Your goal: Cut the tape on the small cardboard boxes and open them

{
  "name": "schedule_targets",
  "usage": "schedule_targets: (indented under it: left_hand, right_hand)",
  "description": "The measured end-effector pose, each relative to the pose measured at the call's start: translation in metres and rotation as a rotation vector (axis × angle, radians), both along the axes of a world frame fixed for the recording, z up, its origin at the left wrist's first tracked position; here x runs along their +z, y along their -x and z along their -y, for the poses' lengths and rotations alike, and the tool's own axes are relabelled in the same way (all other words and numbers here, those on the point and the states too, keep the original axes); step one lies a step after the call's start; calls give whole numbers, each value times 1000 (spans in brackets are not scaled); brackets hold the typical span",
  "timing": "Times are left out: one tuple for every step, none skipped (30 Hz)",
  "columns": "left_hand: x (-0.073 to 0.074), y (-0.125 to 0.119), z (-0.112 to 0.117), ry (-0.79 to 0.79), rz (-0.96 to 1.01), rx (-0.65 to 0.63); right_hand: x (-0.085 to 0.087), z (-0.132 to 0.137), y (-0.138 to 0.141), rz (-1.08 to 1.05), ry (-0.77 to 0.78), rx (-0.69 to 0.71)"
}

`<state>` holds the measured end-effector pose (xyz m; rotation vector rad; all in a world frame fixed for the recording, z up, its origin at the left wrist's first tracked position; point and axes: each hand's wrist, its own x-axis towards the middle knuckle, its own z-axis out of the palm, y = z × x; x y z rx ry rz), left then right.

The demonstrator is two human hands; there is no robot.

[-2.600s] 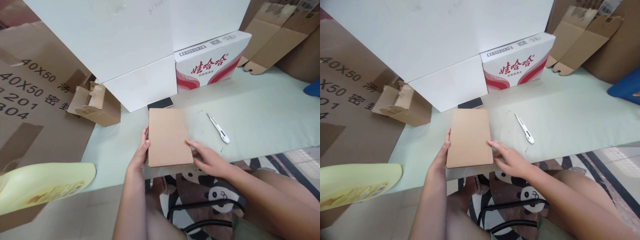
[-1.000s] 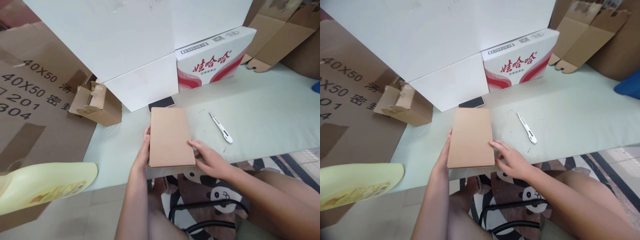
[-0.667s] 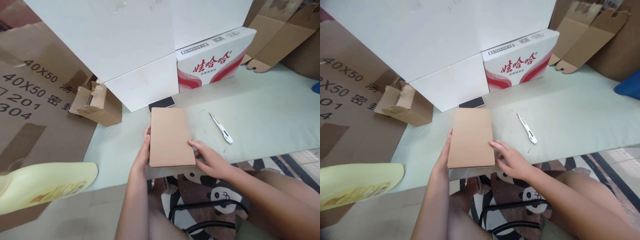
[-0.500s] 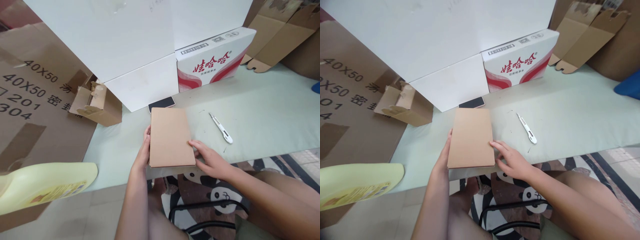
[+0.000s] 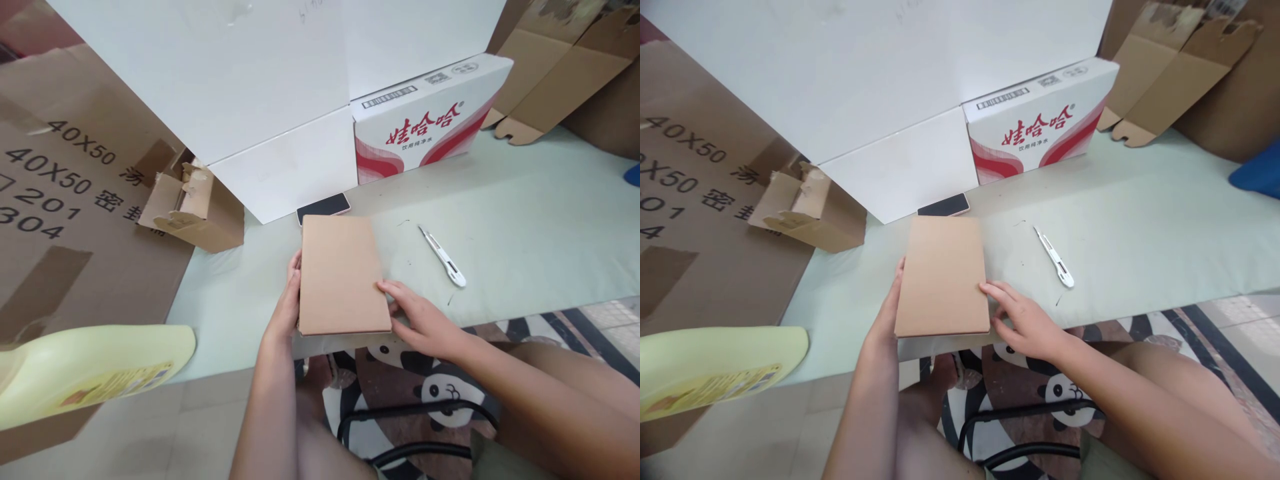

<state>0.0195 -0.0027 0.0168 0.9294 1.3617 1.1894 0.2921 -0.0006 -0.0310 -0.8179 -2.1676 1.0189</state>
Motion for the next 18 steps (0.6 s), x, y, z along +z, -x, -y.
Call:
schedule_targets:
  left_hand:
    - [0,0,0,2,3,-1]
    - [0,0,0,2,8,-1]
    - [-1,0,0,-1,13,0]
    - [-1,1,0,-5,17,1]
    - [-2,1,-1,-10,20,3]
    - [-3,1,-1,-12,23,3]
    - [-4,1,-1,-14,26,4]
    - [-5,2,-1,-14,28,5]
    - [-5,2,-1,-14,30,5]
    - [-5,2,-1,-14,32,4]
    - [-6,2,-1,-16,33,3]
    - [-6,2,-1,-18,33,4]
    - [-6,2,-2,-20,32,7]
    - [-5,2,-2,-22,31,10]
    - [-5,2,-2,-24,27,15]
    - [-5,2,-2,-25,23,17]
    - [-5,1,-2,-27,21,17]
    - [-5,1,-2,-29,19,14]
  right_hand:
    - [0,0,0,0,1,1]
    - [0,0,0,1,2,0]
    - [1,0,0,2,4,-2]
    - [1,0,0,3,5,-2]
    - [0,0,0,3,5,-2]
    - [0,0,0,1,3,-1]
    - [0,0,0,-1,1,0]
    - [0,0,0,-3,0,1]
    - [-1,0,0,-5,-1,1]
    - [-1,0,0,-7,0,0]
    - [-2,0,0,-8,2,-1]
    - [-2,0,0,-10,3,-2]
    - [-3,0,0,-12,3,-4]
    - [-3,0,0,-12,0,-6]
    - [-3,0,0,-11,-4,-7]
    - [-3,0,0,-10,-9,-8]
    - [-3,0,0,-10,-12,-9]
    - [-3,0,0,-10,-15,-9]
